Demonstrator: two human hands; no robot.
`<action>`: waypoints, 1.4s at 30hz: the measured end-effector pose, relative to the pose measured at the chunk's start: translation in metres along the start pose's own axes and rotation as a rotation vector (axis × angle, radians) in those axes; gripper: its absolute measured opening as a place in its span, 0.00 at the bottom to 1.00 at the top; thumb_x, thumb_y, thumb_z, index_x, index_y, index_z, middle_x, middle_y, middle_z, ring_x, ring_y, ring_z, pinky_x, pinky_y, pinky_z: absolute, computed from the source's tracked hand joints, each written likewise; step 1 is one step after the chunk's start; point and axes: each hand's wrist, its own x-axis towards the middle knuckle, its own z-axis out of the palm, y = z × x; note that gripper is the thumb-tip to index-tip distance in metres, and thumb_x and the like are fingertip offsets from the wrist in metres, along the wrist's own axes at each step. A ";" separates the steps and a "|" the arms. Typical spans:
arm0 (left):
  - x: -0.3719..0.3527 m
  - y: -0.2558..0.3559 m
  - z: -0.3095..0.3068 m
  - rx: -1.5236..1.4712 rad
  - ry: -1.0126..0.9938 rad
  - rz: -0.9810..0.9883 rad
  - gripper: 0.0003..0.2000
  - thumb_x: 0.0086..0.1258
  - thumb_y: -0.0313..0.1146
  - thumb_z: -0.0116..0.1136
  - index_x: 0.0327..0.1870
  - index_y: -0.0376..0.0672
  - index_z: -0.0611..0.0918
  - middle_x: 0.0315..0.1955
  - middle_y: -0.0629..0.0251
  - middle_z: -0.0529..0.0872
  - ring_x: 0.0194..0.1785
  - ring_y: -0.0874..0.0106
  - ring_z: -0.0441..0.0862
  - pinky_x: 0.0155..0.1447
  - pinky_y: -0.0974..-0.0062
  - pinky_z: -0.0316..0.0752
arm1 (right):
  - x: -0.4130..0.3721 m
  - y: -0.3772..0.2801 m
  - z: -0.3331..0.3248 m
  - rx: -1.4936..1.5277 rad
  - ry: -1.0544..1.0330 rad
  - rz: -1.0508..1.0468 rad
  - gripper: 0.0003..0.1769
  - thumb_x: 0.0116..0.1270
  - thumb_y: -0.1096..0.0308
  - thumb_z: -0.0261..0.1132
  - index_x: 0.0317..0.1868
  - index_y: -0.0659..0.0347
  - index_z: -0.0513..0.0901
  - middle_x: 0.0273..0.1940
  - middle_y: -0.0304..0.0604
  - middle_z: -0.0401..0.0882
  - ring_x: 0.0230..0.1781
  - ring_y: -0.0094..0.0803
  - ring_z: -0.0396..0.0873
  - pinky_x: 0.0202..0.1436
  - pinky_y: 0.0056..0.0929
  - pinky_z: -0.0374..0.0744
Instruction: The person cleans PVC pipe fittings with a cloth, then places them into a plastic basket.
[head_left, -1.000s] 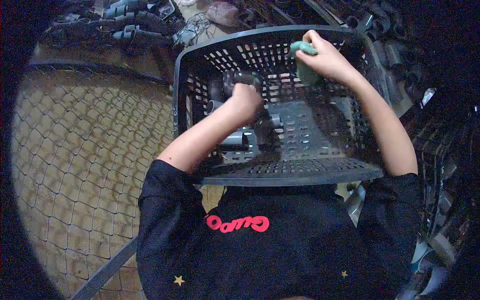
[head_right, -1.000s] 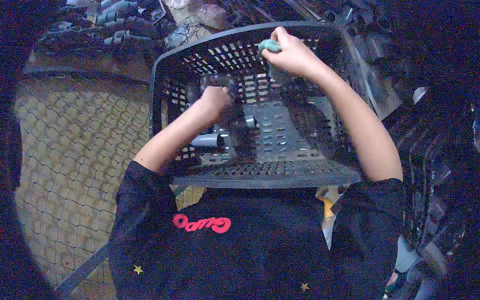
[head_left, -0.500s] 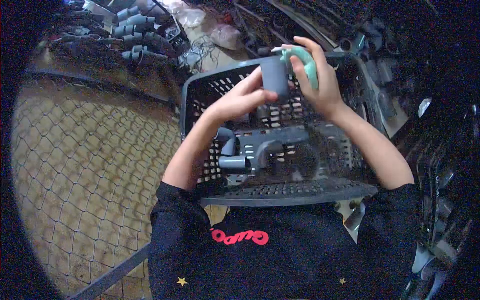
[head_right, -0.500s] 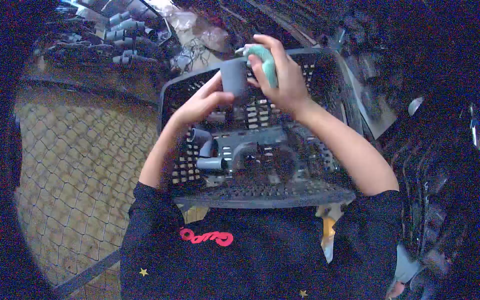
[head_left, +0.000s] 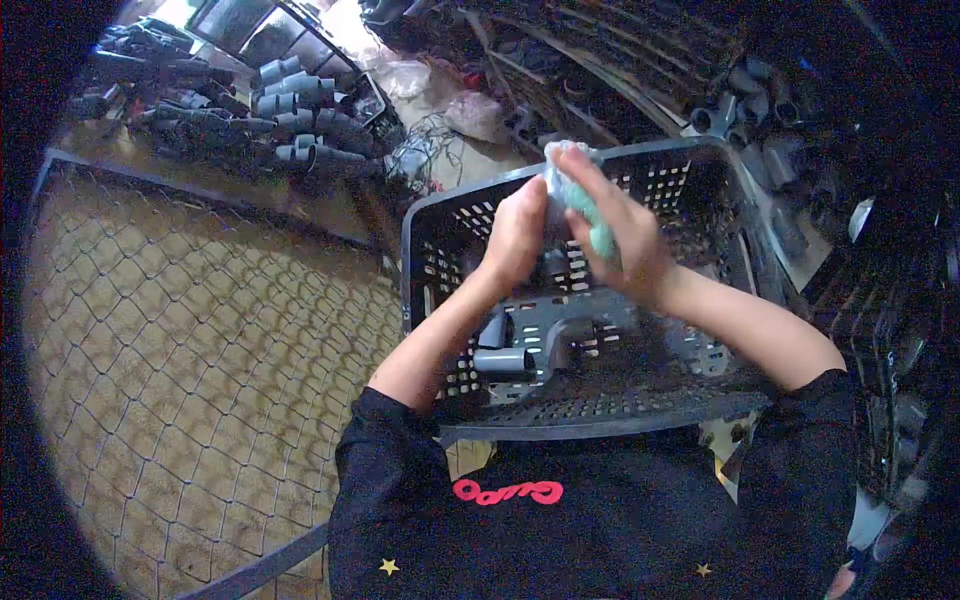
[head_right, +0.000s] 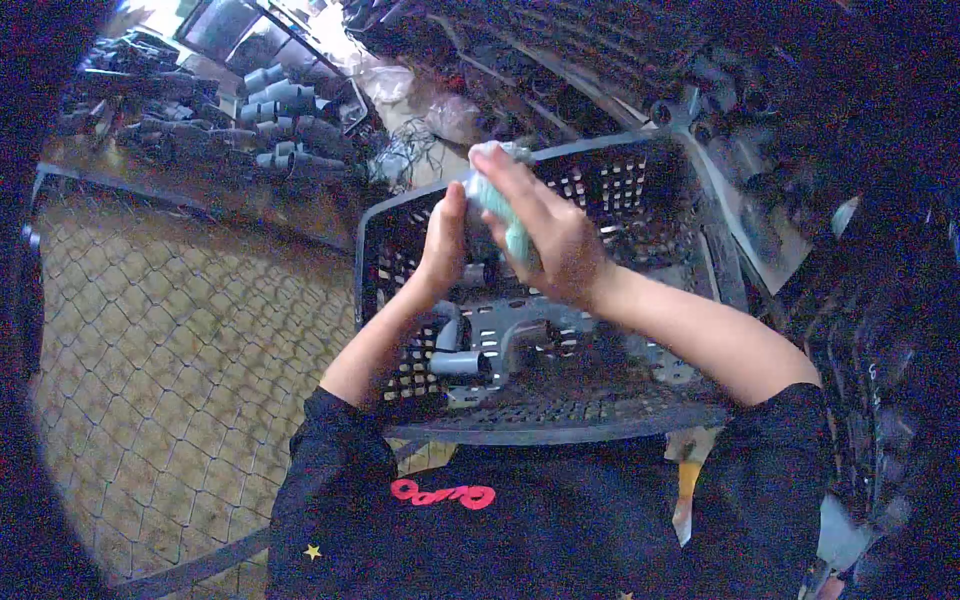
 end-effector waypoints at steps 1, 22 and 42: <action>0.001 -0.006 0.000 -0.044 0.021 0.008 0.38 0.76 0.66 0.30 0.54 0.35 0.80 0.38 0.64 0.85 0.43 0.75 0.78 0.50 0.72 0.73 | -0.003 -0.006 0.000 -0.049 0.002 -0.016 0.32 0.65 0.75 0.62 0.70 0.68 0.66 0.66 0.58 0.70 0.69 0.51 0.69 0.70 0.43 0.71; -0.002 0.004 -0.002 -0.034 0.032 0.119 0.44 0.76 0.67 0.20 0.48 0.34 0.84 0.30 0.63 0.87 0.34 0.75 0.81 0.41 0.74 0.75 | -0.001 0.003 -0.005 -0.133 -0.056 -0.179 0.27 0.64 0.77 0.56 0.65 0.61 0.73 0.66 0.51 0.73 0.70 0.47 0.68 0.75 0.51 0.63; 0.004 0.030 -0.003 -0.699 -0.042 -0.408 0.32 0.75 0.63 0.38 0.63 0.43 0.76 0.58 0.56 0.81 0.59 0.62 0.80 0.66 0.60 0.72 | -0.001 -0.001 -0.003 -0.286 -0.336 -0.371 0.25 0.70 0.70 0.55 0.67 0.62 0.72 0.73 0.46 0.65 0.74 0.39 0.63 0.76 0.43 0.62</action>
